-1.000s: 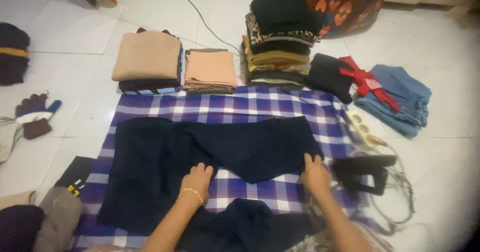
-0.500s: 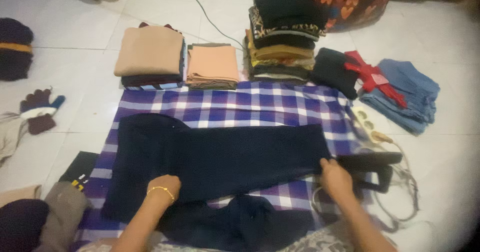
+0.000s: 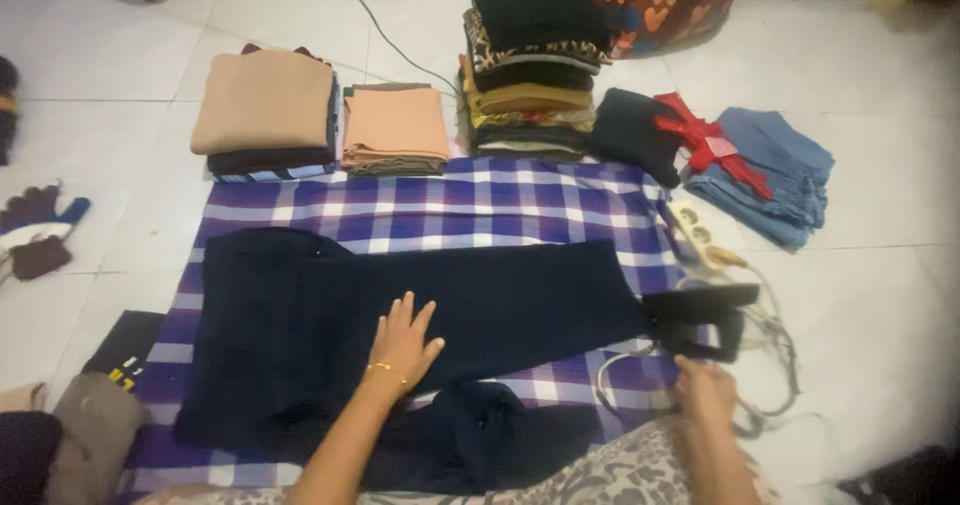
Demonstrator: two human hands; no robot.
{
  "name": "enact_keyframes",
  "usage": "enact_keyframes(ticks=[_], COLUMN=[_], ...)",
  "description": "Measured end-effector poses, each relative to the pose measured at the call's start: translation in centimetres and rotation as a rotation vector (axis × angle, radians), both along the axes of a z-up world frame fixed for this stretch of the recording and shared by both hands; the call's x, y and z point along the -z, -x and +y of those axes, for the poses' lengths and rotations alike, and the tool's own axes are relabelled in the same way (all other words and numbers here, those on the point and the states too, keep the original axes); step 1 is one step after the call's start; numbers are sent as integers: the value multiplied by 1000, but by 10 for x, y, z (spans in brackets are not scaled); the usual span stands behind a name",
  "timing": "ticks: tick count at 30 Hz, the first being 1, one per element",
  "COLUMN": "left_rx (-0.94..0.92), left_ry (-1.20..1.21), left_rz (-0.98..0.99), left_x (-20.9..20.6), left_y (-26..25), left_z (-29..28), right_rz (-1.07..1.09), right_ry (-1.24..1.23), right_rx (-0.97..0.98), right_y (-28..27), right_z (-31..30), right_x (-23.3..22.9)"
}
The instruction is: The person irons a dark blue sweater laid out on a checkered mat on the floor. They repeatedly smooth the fabric with their hands and use an iron to press different sections, including the sleeves and body, before folding the sweater at the end.
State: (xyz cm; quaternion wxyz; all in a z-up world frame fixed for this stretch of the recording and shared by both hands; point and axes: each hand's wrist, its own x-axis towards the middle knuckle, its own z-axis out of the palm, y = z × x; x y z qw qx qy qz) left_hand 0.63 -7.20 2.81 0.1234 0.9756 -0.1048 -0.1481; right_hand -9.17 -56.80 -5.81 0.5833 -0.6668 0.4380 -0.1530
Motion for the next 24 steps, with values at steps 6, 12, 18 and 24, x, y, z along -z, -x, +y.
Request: enact_keyframes(ticks=[6, 12, 18, 24], left_rx=[-109, -78, -68, -66], left_ry=[-111, -145, -160, -179], left_rz=[251, 318, 364, 374], left_x=[5, -7, 0, 1], left_y=[6, 2, -6, -8], left_z=[-26, -26, -28, -28], right_rz=[-274, -214, 135, 444], right_ry=[38, 510, 886, 796], right_rx=[177, 19, -580, -938], right_y=[-32, -60, -90, -94], right_z=[3, 34, 104, 215], right_x=[-13, -94, -188, -185])
